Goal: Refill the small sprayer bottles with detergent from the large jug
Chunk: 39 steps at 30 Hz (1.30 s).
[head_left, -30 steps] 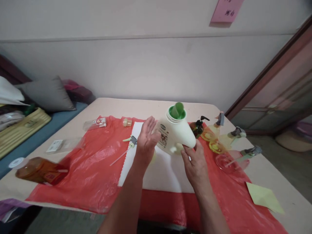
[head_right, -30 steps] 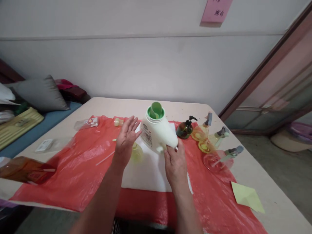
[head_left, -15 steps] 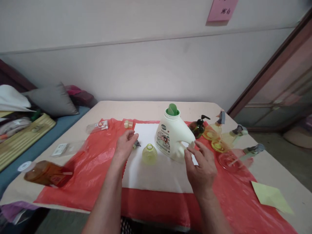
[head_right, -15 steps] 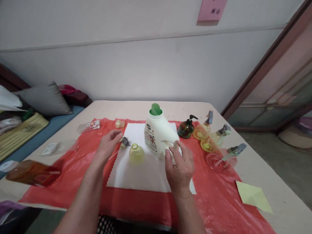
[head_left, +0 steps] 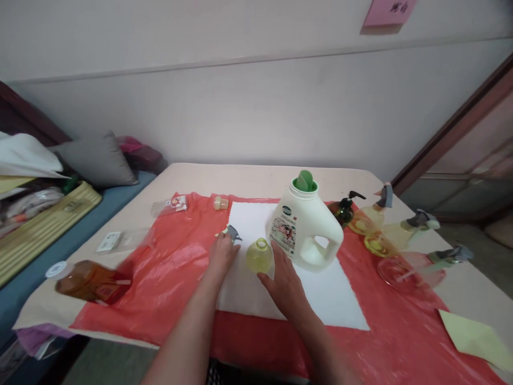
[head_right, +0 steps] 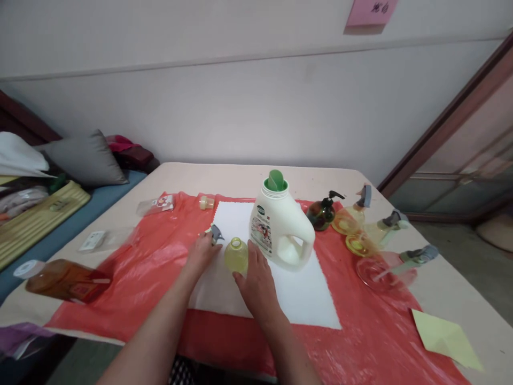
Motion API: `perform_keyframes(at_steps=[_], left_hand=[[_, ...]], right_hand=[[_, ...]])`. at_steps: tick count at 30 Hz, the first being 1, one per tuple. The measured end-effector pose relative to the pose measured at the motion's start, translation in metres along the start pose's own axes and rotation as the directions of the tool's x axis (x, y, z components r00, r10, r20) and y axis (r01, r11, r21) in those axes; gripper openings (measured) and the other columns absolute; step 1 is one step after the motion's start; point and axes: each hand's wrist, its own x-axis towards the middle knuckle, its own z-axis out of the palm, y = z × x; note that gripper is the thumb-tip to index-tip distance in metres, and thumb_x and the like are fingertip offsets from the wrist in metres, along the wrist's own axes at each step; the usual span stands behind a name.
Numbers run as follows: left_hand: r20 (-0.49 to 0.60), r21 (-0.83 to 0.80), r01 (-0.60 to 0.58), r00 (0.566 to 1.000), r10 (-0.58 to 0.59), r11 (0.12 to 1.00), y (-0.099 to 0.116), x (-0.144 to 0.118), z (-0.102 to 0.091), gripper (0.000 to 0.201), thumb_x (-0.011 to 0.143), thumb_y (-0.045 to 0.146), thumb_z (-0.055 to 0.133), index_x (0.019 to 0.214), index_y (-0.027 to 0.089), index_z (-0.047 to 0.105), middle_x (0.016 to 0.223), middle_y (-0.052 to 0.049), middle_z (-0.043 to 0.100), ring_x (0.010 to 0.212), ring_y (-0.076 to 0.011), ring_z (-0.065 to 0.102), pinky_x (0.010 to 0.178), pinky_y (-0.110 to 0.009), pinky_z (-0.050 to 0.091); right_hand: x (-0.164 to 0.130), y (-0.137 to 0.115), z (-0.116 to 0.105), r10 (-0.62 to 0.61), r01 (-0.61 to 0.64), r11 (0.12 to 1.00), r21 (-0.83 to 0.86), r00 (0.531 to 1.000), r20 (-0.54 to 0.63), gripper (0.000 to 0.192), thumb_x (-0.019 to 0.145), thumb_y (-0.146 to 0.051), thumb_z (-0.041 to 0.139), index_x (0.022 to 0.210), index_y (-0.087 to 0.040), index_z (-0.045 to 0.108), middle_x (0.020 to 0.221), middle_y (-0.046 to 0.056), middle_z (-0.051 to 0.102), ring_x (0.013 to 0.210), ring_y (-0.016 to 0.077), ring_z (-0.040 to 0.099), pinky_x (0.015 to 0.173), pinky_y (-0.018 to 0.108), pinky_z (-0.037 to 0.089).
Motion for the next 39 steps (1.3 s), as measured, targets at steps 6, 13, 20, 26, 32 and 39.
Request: perform_keyframes(at_steps=[6,13,20,26,32,39], left_hand=[[-0.152,-0.315,0.029,0.985,-0.081,0.949,0.012,0.008,-0.030,0.021,0.087,0.037,0.064,0.095,0.018,0.069,0.086,-0.008,0.071,0.084,-0.0247,0.069,0.077,-0.033,0.049],[-0.409,-0.912,-0.403,0.891,-0.197,0.073,0.053,-0.026,-0.072,0.042,0.078,0.051,0.079,0.100,0.019,0.064,0.081,0.000,0.068,0.057,-0.0081,0.059,0.060,-0.022,0.051],[-0.492,-0.851,-0.463,0.868,-0.069,0.248,0.072,-0.047,-0.051,0.024,0.087,0.041,0.071,0.097,0.021,0.063,0.073,0.002,0.065,0.064,-0.0116,0.064,0.070,-0.026,0.055],[-0.611,-0.772,-0.552,0.781,-0.128,0.315,0.079,-0.062,-0.053,0.019,0.088,0.036,0.067,0.100,0.022,0.061,0.077,0.004,0.064,0.060,-0.0111,0.063,0.068,-0.030,0.057],[-0.686,-0.717,-0.617,0.707,-0.172,0.326,0.077,-0.066,-0.060,0.020,0.088,0.035,0.068,0.099,0.020,0.060,0.080,0.004,0.065,0.056,-0.0105,0.062,0.062,-0.029,0.057],[-0.429,-0.627,-0.457,0.879,0.210,0.631,0.062,-0.058,-0.014,0.021,0.087,0.039,0.071,0.094,0.021,0.063,0.088,-0.001,0.070,0.081,-0.0156,0.066,0.076,-0.028,0.052]], right_hand=[[-0.002,0.011,0.016,0.046,-0.046,0.999,0.028,0.998,0.033,0.091,0.081,-0.021,0.062,0.160,-0.023,0.017,0.162,0.017,0.040,0.150,0.0318,0.040,0.121,0.057,0.039],[0.003,0.009,0.001,0.093,-0.092,0.996,-0.019,0.990,0.108,0.084,0.082,-0.023,0.062,0.158,-0.019,0.025,0.161,0.019,0.041,0.150,0.0324,0.039,0.122,0.056,0.037],[0.000,0.002,-0.003,0.105,-0.105,0.994,-0.005,0.983,0.154,0.086,0.083,-0.022,0.061,0.160,-0.019,0.021,0.163,0.019,0.038,0.152,0.0329,0.036,0.123,0.056,0.036],[0.001,-0.004,-0.012,0.125,-0.126,0.992,-0.007,0.976,0.180,0.085,0.084,-0.021,0.061,0.160,-0.016,0.022,0.164,0.020,0.036,0.153,0.0328,0.035,0.123,0.055,0.035],[0.003,-0.007,-0.016,0.141,-0.145,0.989,0.001,0.966,0.217,0.087,0.082,-0.017,0.064,0.160,-0.013,0.024,0.163,0.021,0.037,0.153,0.0327,0.035,0.123,0.052,0.035],[0.003,-0.003,-0.009,0.119,-0.125,0.992,0.016,0.971,0.207,0.091,0.080,-0.016,0.065,0.161,-0.015,0.022,0.164,0.020,0.037,0.152,0.0331,0.035,0.124,0.054,0.035]])
